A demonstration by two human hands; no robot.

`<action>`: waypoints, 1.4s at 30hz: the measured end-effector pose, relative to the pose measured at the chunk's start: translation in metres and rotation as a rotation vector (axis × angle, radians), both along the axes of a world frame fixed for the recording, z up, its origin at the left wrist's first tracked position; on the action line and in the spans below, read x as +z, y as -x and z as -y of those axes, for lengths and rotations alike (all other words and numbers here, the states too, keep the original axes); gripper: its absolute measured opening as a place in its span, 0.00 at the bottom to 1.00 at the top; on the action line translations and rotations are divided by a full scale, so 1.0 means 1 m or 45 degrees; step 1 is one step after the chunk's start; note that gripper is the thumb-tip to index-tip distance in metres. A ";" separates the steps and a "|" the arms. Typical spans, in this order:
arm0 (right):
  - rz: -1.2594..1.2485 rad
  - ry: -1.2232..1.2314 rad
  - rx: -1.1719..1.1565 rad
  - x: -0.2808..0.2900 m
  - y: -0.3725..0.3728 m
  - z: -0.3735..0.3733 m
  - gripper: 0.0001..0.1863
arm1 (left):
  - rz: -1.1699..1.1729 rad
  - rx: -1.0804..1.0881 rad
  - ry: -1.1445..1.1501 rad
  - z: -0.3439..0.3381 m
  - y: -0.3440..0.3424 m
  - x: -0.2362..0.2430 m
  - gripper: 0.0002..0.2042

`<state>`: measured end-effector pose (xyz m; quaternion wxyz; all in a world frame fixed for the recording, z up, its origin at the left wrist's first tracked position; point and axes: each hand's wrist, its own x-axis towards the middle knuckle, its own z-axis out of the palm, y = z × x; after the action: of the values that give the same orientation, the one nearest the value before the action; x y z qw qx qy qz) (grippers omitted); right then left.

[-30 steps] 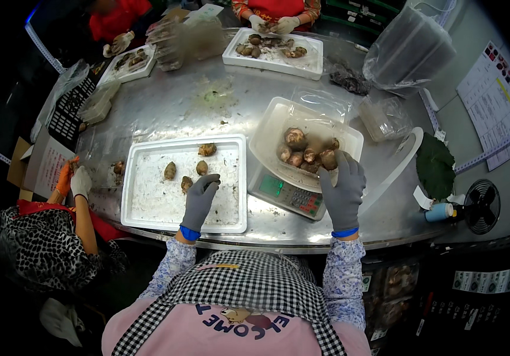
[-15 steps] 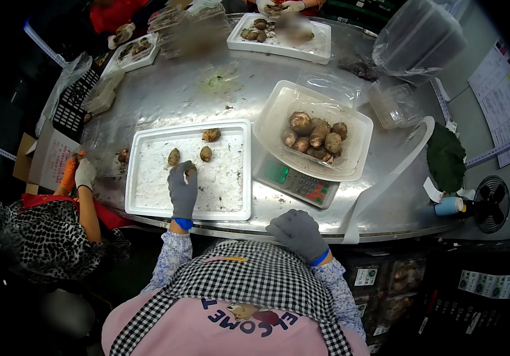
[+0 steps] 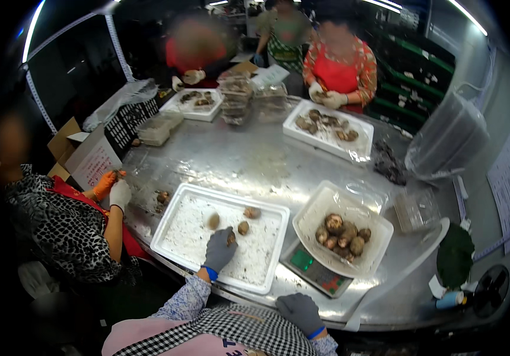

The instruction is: The person sorts brown mushrooms from a tray onto a digital scale, then places them into clear plastic containers. They seal the containers and arrange them in a black storage bin. The person repeats this process with multiple batches of mushrooms.

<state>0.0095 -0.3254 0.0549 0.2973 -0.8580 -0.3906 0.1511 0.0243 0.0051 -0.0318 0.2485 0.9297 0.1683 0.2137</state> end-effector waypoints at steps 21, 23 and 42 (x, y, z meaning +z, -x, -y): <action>-0.003 -0.205 0.029 -0.012 -0.044 -0.090 0.11 | -0.404 -0.130 0.425 -0.011 0.019 0.047 0.25; 0.018 -0.187 0.072 -0.014 -0.051 -0.101 0.10 | -0.327 -0.153 0.410 -0.017 0.023 0.037 0.25; -0.221 0.012 -0.047 -0.008 -0.046 -0.103 0.17 | -0.419 -0.279 0.447 -0.030 0.013 0.021 0.26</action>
<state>0.0557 -0.2221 0.0464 0.3288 -0.8501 -0.3469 0.2210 0.0113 0.0355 -0.0112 0.3970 0.9072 0.1393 -0.0008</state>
